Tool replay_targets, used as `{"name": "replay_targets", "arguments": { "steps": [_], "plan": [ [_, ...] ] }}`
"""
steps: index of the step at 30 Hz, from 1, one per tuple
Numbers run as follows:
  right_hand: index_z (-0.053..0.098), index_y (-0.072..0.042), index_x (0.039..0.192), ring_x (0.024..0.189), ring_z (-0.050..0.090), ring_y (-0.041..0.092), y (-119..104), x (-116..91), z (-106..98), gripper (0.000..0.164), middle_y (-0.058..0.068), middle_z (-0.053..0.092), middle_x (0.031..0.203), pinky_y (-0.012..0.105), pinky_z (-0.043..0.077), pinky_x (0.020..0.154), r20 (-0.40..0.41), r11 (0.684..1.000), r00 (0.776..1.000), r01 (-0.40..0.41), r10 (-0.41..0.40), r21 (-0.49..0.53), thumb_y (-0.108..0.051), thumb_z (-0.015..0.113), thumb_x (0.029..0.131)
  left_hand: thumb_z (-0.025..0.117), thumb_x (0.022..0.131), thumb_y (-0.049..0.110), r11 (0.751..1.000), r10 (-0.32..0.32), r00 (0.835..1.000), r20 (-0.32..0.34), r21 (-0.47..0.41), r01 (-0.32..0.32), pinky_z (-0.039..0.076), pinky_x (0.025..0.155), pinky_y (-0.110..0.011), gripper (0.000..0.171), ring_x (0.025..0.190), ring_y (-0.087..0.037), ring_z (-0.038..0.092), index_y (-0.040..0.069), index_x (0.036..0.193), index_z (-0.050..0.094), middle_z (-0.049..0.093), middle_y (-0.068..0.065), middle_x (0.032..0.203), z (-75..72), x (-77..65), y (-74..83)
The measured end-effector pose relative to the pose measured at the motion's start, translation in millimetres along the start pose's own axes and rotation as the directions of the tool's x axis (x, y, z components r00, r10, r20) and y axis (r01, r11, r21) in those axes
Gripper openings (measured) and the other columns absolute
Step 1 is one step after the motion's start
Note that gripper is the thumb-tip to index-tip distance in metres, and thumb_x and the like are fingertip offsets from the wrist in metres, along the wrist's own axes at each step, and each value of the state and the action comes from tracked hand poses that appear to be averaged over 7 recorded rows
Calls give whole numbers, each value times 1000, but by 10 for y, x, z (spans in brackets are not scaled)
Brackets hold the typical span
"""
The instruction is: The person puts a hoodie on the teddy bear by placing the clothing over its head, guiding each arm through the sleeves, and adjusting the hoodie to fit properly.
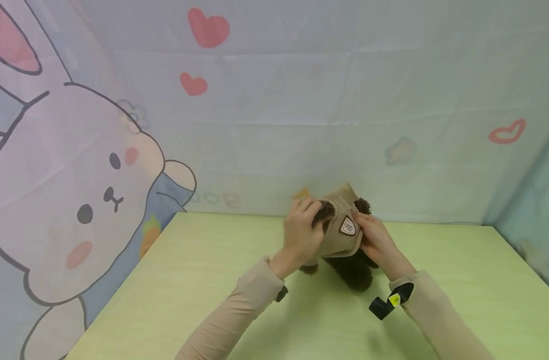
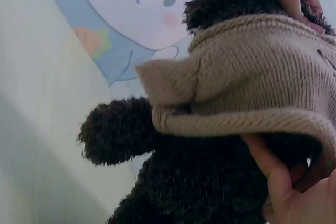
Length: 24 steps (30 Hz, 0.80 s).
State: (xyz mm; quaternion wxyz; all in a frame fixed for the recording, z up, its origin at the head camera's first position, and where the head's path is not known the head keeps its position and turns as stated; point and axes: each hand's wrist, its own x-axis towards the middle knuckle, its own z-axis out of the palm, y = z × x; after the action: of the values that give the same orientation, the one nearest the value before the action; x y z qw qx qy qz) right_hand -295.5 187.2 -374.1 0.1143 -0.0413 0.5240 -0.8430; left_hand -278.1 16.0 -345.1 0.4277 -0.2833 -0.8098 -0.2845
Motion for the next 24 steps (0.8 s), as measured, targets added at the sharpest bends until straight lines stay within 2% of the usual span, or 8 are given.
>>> {"name": "replay_targets", "arguments": {
  "steps": [3, 7, 11, 16, 19, 24],
  "plan": [
    [48, -15, 98, 70, 56, 1, 17, 30, 5, 17, -9, 55, 81, 17, 48, 62, -60, 998, 998, 21, -25, -58, -31, 45, 91, 62, 73, 0, 1000, 13, 999, -34, -12, -13, 45, 60, -24, 8, 72, -17, 50, 7, 77, 64, 63, -3, 81, 14, -23, -27],
    [50, -21, 82, 62, 50, 1, 66, 101, -14, 12, -7, 44, 87, 17, 44, 55, -150, 988, 982, 93, -112, -125, -29, 46, 90, 60, 75, 0, 998, 59, 995, -81, -19, -61, 40, 57, -22, 8, 65, -17, 46, 7, 75, 64, 64, -2, 80, 38, -49, -51],
    [48, -21, 83, 59, 46, 0, 110, 153, -22, 11, -4, 36, 96, 16, 41, 51, -184, 970, 963, 167, -199, -177, -26, 43, 92, 59, 75, 1, 995, 89, 988, -125, -36, -94, 38, 57, -22, 8, 62, -17, 43, 8, 72, 63, 63, -2, 76, 38, -57, -48],
    [44, -19, 87, 48, 43, -1, 146, 160, -27, 9, -6, 39, 102, 15, 38, 44, -246, 940, 929, 209, -277, -268, -22, 40, 94, 62, 76, 4, 989, 129, 980, -153, -56, -139, 35, 57, -21, 7, 59, -16, 40, 7, 70, 63, 60, -1, 68, 37, -81, -42],
    [44, -19, 86, 44, 41, -1, 158, 165, -26, 10, -8, 41, 103, 16, 36, 42, -281, 930, 913, 208, -296, -303, -21, 40, 95, 63, 76, 5, 986, 139, 977, -162, -72, -153, 34, 57, -21, 7, 59, -15, 39, 7, 69, 63, 60, -2, 67, 24, -102, -32],
    [46, -22, 84, 47, 43, -1, 163, 171, -27, 11, -9, 45, 90, 16, 37, 44, -326, 922, 895, 193, -306, -337, -22, 42, 94, 63, 77, 5, 980, 163, 972, -169, -87, -179, 33, 57, -21, 7, 59, -14, 38, 7, 71, 64, 60, -1, 68, -9, -132, -16]
  ]
}}
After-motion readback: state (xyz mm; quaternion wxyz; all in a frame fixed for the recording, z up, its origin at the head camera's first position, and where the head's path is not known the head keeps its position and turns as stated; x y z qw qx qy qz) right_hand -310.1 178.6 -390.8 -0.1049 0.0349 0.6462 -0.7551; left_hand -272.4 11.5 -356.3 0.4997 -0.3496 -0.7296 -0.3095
